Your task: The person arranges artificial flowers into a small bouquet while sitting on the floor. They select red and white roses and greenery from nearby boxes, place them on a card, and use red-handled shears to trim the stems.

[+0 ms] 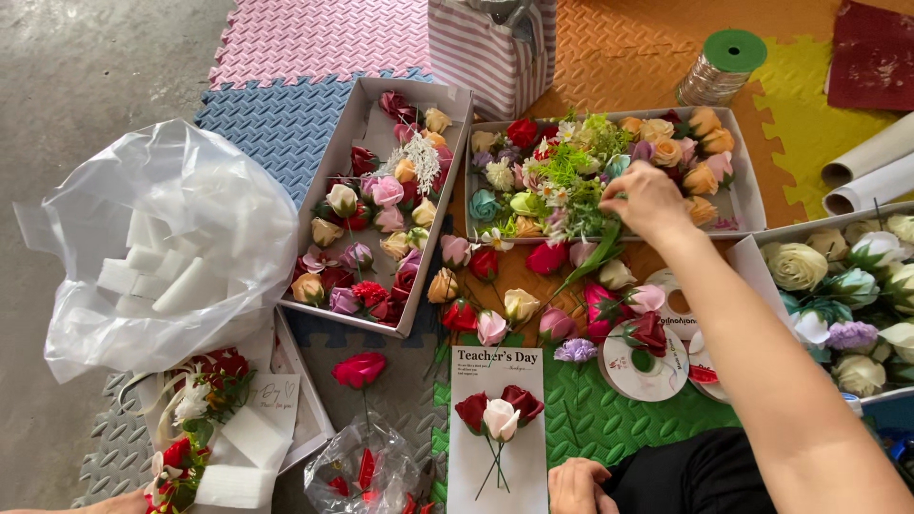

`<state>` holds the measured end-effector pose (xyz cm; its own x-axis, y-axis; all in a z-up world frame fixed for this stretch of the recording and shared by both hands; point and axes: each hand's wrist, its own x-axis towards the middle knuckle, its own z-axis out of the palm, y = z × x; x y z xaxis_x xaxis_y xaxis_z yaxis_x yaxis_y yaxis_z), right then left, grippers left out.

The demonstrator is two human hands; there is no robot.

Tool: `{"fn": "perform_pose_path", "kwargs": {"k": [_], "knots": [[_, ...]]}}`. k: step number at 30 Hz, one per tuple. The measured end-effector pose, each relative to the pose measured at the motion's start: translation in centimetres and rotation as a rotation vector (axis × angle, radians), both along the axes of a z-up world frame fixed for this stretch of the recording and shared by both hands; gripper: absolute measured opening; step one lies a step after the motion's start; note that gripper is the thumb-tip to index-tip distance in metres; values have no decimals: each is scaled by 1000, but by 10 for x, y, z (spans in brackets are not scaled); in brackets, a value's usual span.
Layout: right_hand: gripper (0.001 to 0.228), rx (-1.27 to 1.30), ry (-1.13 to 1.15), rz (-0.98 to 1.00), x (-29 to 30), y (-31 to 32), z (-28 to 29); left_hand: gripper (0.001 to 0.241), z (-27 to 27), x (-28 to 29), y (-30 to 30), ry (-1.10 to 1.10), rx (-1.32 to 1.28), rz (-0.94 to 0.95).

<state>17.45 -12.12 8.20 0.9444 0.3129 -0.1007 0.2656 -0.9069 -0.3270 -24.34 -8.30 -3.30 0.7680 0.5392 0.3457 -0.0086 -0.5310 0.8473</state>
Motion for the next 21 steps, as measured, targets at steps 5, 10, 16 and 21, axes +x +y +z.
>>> {"fn": "perform_pose_path", "kwargs": {"k": [5,10,16,21], "knots": [[9,346,-336,68,-1,-17,51,21,3,-4,3,29,10,-58],[5,695,-363,24,-31,-12,114,16,15,1,8,-94,70,-48],[9,246,-240,-114,-16,-30,65,20,22,1,10,-57,59,-59],[9,857,127,-324,-69,-26,54,20,46,-7,21,26,-23,-257]]}}
